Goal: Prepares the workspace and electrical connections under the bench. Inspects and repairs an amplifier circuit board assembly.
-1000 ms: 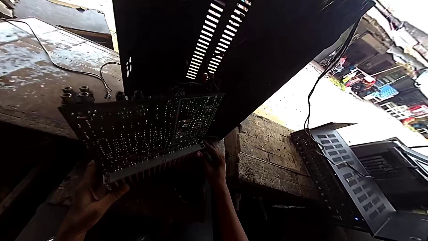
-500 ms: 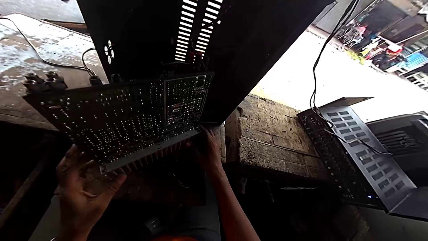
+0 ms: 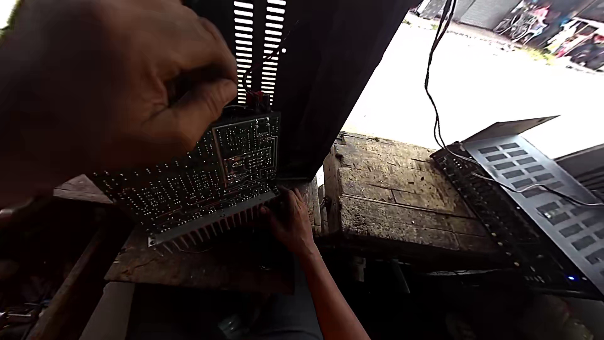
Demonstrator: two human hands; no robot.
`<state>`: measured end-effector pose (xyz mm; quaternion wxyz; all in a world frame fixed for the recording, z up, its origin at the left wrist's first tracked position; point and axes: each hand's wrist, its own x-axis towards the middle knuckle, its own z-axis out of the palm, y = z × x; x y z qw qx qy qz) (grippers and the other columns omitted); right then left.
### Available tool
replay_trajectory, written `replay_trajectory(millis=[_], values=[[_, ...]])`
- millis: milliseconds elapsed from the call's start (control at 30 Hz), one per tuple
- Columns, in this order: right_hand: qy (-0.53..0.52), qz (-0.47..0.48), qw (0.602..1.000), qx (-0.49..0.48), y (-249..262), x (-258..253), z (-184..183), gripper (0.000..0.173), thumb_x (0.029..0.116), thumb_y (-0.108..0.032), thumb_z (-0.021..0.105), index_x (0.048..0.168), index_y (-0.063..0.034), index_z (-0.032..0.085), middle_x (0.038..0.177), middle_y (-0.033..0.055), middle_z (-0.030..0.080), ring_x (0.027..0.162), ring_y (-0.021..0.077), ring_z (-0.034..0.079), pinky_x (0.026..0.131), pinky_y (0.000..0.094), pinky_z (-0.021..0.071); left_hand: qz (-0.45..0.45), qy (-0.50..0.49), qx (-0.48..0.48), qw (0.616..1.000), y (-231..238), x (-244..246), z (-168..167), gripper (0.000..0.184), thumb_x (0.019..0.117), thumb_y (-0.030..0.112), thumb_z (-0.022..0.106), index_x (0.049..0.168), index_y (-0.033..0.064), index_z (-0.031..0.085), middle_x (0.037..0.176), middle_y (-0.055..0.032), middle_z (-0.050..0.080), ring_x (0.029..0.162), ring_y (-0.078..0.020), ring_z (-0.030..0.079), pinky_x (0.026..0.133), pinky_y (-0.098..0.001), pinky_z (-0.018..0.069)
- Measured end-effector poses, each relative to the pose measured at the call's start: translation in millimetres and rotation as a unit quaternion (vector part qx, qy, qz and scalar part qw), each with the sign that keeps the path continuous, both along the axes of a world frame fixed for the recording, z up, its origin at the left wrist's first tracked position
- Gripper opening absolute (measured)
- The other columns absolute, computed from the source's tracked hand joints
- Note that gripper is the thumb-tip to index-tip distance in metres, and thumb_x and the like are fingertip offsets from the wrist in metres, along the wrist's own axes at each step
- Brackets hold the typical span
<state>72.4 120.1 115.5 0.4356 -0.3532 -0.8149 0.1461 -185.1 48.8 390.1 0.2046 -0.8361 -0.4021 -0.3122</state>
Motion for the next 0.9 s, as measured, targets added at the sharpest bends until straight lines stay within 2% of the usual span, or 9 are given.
replay_trajectory(millis=[100,200,267,433,500,567,700,767,900], values=[[-0.003,-0.004,1.000,-0.002,0,0,-1,0.063,0.0954,-0.055,0.064,0.130,-0.0018,0.064,0.108,0.0099,0.072,0.105,0.0250,0.066,0.097,0.0453,0.0539,0.004,0.099,-0.068,0.993,46,32,26,0.028,0.1036,0.030,0.046,0.096,0.0154,0.069,0.083,0.0024,0.062,0.073,-0.0101,0.059,0.063,-0.0351,0.0472],[-0.003,-0.002,1.000,0.004,0,0,-1,0.063,0.0949,-0.054,0.064,0.128,-0.0008,0.065,0.103,0.0089,0.072,0.100,0.0240,0.066,0.095,0.0446,0.0540,0.037,0.182,-0.154,0.971,87,43,26,0.029,0.1046,0.031,0.046,0.091,0.0145,0.064,0.078,-0.0008,0.057,0.072,-0.0181,0.059,0.059,-0.0427,0.0467],[-0.003,-0.001,1.000,0.004,0,0,-1,0.063,0.0947,-0.054,0.064,0.129,-0.0010,0.065,0.102,0.0086,0.072,0.099,0.0243,0.066,0.094,0.0443,0.0546,0.060,0.215,-0.206,0.953,104,45,21,0.024,0.1040,0.029,0.050,0.093,0.0127,0.064,0.082,-0.0036,0.060,0.076,-0.0217,0.062,0.064,-0.0468,0.0503],[-0.019,-0.011,1.000,-0.006,-1,0,-2,0.065,0.0958,-0.056,0.062,0.131,-0.0014,0.064,0.101,0.0085,0.071,0.098,0.0258,0.065,0.090,0.0442,0.0556,0.076,0.250,-0.257,0.931,115,48,21,0.024,0.1021,0.023,0.047,0.087,0.0097,0.060,0.081,-0.0063,0.057,0.078,-0.0248,0.060,0.065,-0.0482,0.0465],[-0.027,-0.010,0.999,-0.017,-2,0,-1,0.065,0.0961,-0.056,0.061,0.133,-0.0023,0.062,0.103,0.0082,0.071,0.099,0.0262,0.065,0.089,0.0447,0.0556,0.090,0.265,-0.279,0.919,112,50,24,0.025,0.1044,0.026,0.044,0.094,0.0117,0.062,0.086,-0.0049,0.059,0.088,-0.0247,0.060,0.073,-0.0493,0.0465],[-0.029,-0.008,0.999,-0.022,-2,-1,-2,0.066,0.0964,-0.057,0.060,0.134,-0.0024,0.061,0.105,0.0087,0.070,0.100,0.0271,0.064,0.090,0.0450,0.0551,0.097,0.275,-0.294,0.910,113,50,26,0.027,0.1064,0.028,0.042,0.098,0.0136,0.064,0.086,-0.0028,0.060,0.090,-0.0224,0.060,0.076,-0.0483,0.0466],[-0.031,-0.008,0.999,-0.032,-2,-2,-2,0.065,0.0971,-0.055,0.059,0.135,-0.0019,0.060,0.109,0.0104,0.070,0.105,0.0290,0.064,0.093,0.0460,0.0541,0.044,0.295,-0.284,0.911,121,44,23,0.036,0.1081,0.032,0.037,0.092,0.0118,0.062,0.085,-0.0032,0.059,0.089,-0.0206,0.059,0.081,-0.0475,0.0452],[-0.029,-0.007,0.999,-0.034,-2,-2,-1,0.064,0.0974,-0.055,0.059,0.134,-0.0018,0.061,0.109,0.0107,0.070,0.105,0.0287,0.064,0.092,0.0459,0.0546,0.011,0.309,-0.253,0.917,123,43,22,0.042,0.1082,0.035,0.035,0.091,0.0099,0.064,0.085,-0.0044,0.059,0.088,-0.0214,0.060,0.080,-0.0479,0.0451],[-0.020,-0.007,0.999,-0.025,-1,-1,-1,0.063,0.0975,-0.054,0.059,0.133,-0.0016,0.062,0.107,0.0098,0.070,0.101,0.0274,0.064,0.090,0.0443,0.0551,-0.021,0.316,-0.199,0.927,125,39,22,0.055,0.1076,0.049,0.035,0.077,0.0124,0.062,0.077,-0.0033,0.056,0.081,-0.0211,0.059,0.075,-0.0467,0.0449]])
